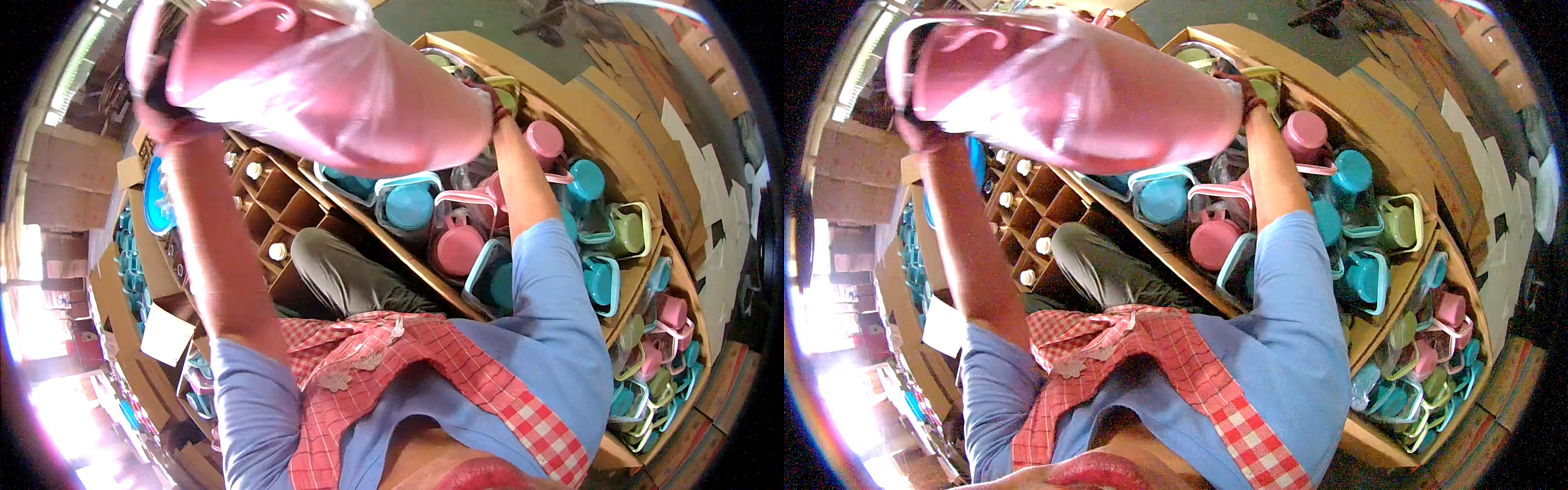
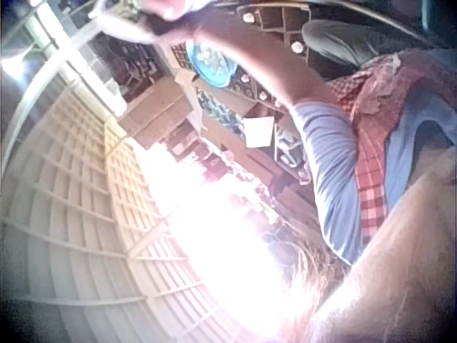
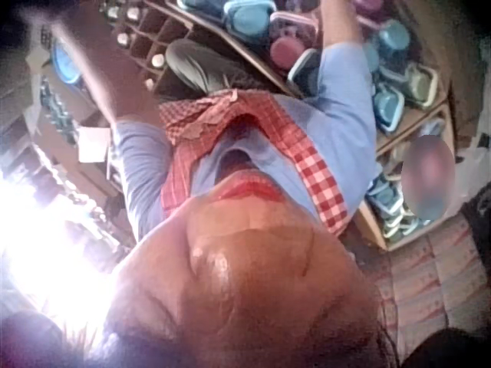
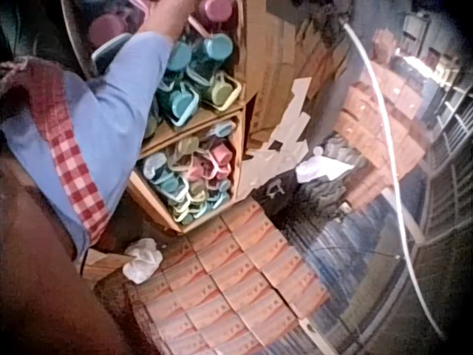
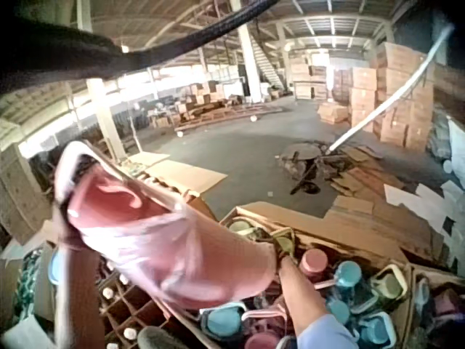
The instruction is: The person assembles plastic containers by placing lids onto the bodies and inserting plastic bags inside. They handle multiple containers of different colors, including yellow, blue, and pink, and place the finished items into cardboard boxes.
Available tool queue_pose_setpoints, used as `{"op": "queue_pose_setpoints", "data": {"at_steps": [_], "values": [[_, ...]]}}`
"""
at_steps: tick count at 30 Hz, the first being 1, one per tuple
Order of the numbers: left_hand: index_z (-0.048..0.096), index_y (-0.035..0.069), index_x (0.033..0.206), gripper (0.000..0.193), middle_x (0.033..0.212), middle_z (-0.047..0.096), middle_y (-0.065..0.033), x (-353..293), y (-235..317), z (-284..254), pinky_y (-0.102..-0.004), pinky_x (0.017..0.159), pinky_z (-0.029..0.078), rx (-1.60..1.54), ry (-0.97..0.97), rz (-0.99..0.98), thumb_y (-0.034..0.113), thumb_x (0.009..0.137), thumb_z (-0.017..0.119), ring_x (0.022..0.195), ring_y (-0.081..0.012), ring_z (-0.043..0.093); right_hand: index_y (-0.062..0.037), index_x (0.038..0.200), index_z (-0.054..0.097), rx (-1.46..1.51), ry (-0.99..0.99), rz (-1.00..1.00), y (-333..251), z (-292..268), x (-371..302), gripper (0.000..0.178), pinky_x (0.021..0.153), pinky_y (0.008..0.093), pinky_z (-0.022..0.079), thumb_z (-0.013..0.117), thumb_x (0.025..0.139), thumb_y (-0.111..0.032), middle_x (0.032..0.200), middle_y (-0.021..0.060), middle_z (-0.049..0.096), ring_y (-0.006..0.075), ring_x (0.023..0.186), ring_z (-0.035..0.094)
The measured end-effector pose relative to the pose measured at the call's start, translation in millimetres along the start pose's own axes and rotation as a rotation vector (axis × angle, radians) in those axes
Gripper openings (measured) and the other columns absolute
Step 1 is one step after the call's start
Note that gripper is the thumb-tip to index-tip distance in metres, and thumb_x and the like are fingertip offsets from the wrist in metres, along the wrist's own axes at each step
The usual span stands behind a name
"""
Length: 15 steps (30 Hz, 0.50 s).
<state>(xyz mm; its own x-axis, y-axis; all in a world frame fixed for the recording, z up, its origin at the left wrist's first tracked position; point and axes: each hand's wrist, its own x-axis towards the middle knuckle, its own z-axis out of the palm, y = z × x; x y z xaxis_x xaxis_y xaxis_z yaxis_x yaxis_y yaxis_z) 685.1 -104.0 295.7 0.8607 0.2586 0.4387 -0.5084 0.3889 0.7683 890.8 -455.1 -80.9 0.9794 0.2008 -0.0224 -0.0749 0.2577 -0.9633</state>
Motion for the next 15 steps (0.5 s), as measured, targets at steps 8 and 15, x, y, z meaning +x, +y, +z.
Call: {"op": "queue_pose_setpoints", "data": {"at_steps": [8,15], "values": [[0.06,-0.002,0.092,0.019,0.087,0.063,-0.0108,-67,-180,-93,-0.0363,0.08,0.049,-0.216,0.34,-0.171,0.003,0.073,0.056,0.082,-0.0258,0.061,-0.0048,0.098,0.065,0.068,-0.045,0.321,-48,-49,-51,0.041,0.076,0.034,0.047,0.07,0.075,-0.038,0.094,0.0051,0.067,0.0251,0.084,0.062],[0.063,0.001,0.085,0.022,0.08,0.062,-0.0054,-92,-185,37,-0.0272,0.064,0.049,0.177,0.286,-0.233,-0.007,0.065,0.064,0.07,-0.0166,0.06,-0.0043,0.109,0.061,-1.015,-0.192,-0.177,13,-58,-90,0.05,0.087,0.0343,0.044,0.071,0.073,-0.037,0.106,0.0098,0.063,0.0242,0.099,0.058]]}}
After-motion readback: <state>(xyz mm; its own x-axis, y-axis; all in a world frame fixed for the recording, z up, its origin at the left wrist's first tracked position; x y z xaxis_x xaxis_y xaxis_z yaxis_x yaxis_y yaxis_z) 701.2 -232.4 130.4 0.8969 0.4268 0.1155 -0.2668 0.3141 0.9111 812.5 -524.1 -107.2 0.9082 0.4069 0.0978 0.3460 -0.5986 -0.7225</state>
